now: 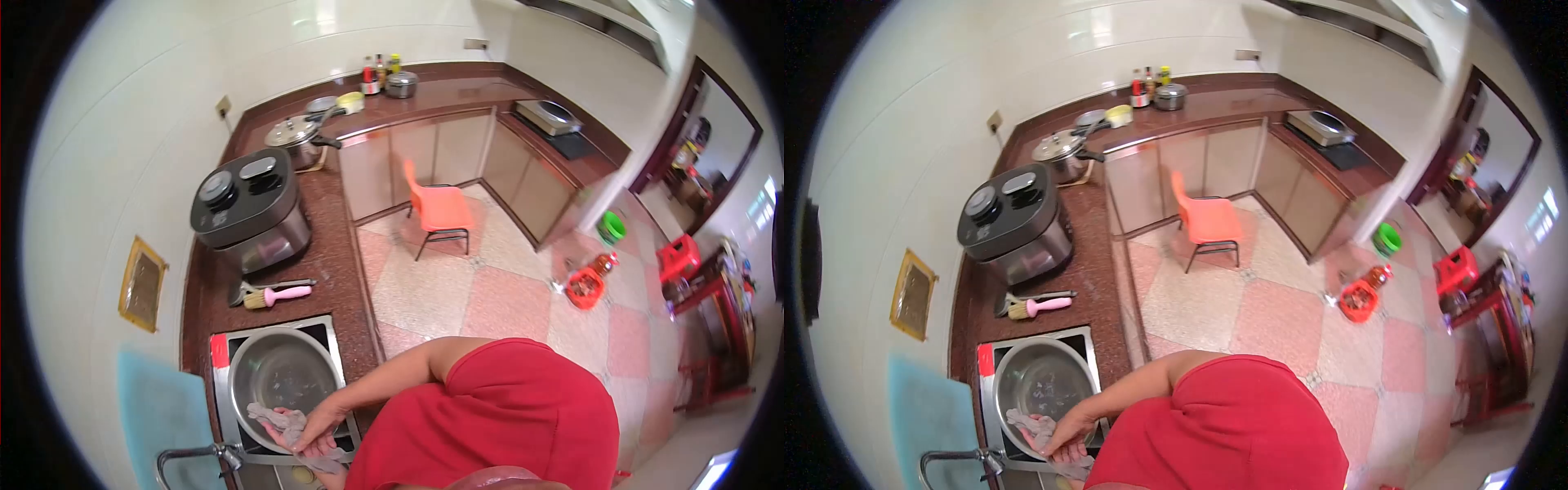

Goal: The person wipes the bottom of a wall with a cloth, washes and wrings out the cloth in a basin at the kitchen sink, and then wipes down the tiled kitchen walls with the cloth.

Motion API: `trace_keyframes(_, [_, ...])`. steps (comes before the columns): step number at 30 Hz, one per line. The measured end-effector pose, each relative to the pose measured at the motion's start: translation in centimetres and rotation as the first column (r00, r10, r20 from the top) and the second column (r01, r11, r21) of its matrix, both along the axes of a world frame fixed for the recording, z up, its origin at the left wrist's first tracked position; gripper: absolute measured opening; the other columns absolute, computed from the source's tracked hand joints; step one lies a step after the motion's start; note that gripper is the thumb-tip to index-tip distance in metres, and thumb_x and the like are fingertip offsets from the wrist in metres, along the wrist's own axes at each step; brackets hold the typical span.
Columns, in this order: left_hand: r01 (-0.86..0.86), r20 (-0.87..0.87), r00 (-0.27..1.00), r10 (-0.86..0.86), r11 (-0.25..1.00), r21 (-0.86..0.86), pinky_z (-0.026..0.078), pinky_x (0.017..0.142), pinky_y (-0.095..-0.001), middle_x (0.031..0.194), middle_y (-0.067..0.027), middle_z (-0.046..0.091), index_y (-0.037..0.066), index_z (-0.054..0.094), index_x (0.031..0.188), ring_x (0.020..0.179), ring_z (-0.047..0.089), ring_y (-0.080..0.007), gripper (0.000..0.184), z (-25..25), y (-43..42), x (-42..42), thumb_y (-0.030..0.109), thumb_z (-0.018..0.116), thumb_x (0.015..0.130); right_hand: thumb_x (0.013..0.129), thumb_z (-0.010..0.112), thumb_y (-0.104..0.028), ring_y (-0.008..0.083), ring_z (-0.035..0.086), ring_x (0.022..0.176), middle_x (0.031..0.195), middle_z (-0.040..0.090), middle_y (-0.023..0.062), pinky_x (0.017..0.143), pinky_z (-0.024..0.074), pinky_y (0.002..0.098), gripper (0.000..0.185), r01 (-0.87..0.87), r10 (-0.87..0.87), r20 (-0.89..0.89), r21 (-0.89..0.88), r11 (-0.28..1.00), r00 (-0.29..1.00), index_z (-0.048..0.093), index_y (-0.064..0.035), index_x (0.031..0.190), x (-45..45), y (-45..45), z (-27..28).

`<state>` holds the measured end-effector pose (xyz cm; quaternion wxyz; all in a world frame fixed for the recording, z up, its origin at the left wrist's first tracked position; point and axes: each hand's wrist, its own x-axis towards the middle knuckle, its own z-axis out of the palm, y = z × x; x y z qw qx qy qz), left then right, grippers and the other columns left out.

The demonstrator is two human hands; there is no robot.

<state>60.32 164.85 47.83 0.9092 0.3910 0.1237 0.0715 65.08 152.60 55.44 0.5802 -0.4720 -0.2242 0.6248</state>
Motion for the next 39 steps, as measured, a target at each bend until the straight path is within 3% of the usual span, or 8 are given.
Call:
trace_keyframes(9, [-0.101,0.053,0.993,0.107,0.990,-0.095,0.040,0.094,-0.0365,0.109,-0.0071,0.052,0.010,0.043,0.129,0.108,0.050,-0.0211,0.051,2.5,2.3,3.6,0.047,0.042,0.093,0.086,0.063,-0.044,0.0159,0.064,0.074,0.089,0.066,0.0076,0.068,0.0548,0.0321,0.042,0.143,-0.079,0.734,-0.025,0.989,0.675,0.062,-0.0053,0.104,2.3,-0.1,-8.1])
trace_keyframes(12, [-0.201,-0.047,0.979,0.197,0.973,-0.114,0.039,0.096,-0.0367,0.107,-0.0065,0.052,0.010,0.047,0.124,0.108,0.049,-0.0204,0.050,4.6,0.6,3.2,0.048,0.042,0.093,0.084,0.061,-0.050,0.0178,0.064,0.079,0.097,0.067,0.0047,0.067,0.0540,0.0330,0.055,0.426,-0.383,-0.340,0.058,0.903,0.859,0.054,-0.0116,0.122,1.4,-0.7,-7.6])
trace_keyframes(16, [-0.139,-0.053,0.990,0.130,0.953,-0.269,0.030,0.107,-0.0389,0.132,-0.0113,0.046,0.005,0.039,0.136,0.124,0.043,-0.0244,0.060,6.1,-2.7,2.7,0.047,0.039,0.094,0.087,0.054,-0.037,0.0248,0.063,0.089,0.114,0.062,0.0092,0.084,0.0494,0.0397,0.043,0.644,-0.444,-0.724,0.001,0.765,0.529,0.057,-0.0092,0.120,-0.7,1.2,-2.8])
trace_keyframes(20, [0.046,0.224,0.975,0.018,0.960,-0.276,0.024,0.112,-0.0388,0.146,-0.0100,0.034,0.004,0.026,0.144,0.134,0.033,-0.0241,0.063,6.6,-4.1,1.3,0.043,0.035,0.095,0.087,0.053,-0.037,0.0263,0.063,0.091,0.112,0.063,0.0106,0.084,0.0483,0.0402,0.044,0.688,-0.609,-0.664,-0.191,0.700,0.434,0.059,-0.0079,0.119,-0.6,2.6,-4.2])
trace_keyframes(25, [0.214,0.164,0.971,-0.175,0.940,-0.266,0.027,0.109,-0.0391,0.143,-0.0110,0.036,0.004,0.025,0.143,0.131,0.034,-0.0243,0.062,5.4,-2.8,0.3,0.041,0.039,0.096,0.086,0.052,-0.038,0.0282,0.063,0.093,0.109,0.064,0.0123,0.085,0.0471,0.0408,0.045,0.780,-0.876,-0.313,-0.409,0.473,0.367,0.061,-0.0062,0.116,0.2,3.1,-5.1])
trace_keyframes(29, [0.260,-0.037,0.966,-0.257,0.960,0.103,0.027,0.108,-0.0387,0.142,-0.0124,0.036,0.005,0.026,0.143,0.131,0.035,-0.0246,0.061,4.7,-3.2,-0.8,0.039,0.043,0.096,0.086,0.051,-0.038,0.0297,0.062,0.095,0.107,0.065,0.0136,0.086,0.0460,0.0412,0.046,0.815,-0.927,-0.011,-0.473,0.334,0.374,0.062,-0.0049,0.115,1.4,3.5,-5.6])
trace_keyframes(35, [0.210,0.034,0.973,-0.228,0.937,0.281,0.023,0.110,-0.0388,0.148,-0.0156,0.025,-0.002,0.020,0.143,0.134,0.029,-0.0263,0.069,7.0,-4.9,-2.6,0.040,0.046,0.095,0.082,0.055,-0.027,0.0224,0.064,0.079,0.087,0.067,0.0125,0.071,0.0494,0.0375,0.028,0.927,-0.825,0.422,-0.168,0.335,0.375,0.066,-0.0026,0.092,5.1,4.2,-11.1])
trace_keyframes(39, [0.284,-0.001,0.958,-0.286,0.954,0.098,0.033,0.104,-0.0406,0.142,-0.0176,0.034,0.000,0.028,0.140,0.130,0.036,-0.0290,0.059,5.1,-4.2,-3.2,0.035,0.046,0.096,0.081,0.057,-0.022,0.0148,0.061,0.071,0.079,0.065,0.0064,0.065,0.0491,0.0291,0.017,0.884,-0.826,-0.346,0.023,0.466,0.444,0.064,-0.0066,0.084,6.6,0.1,-1.8])
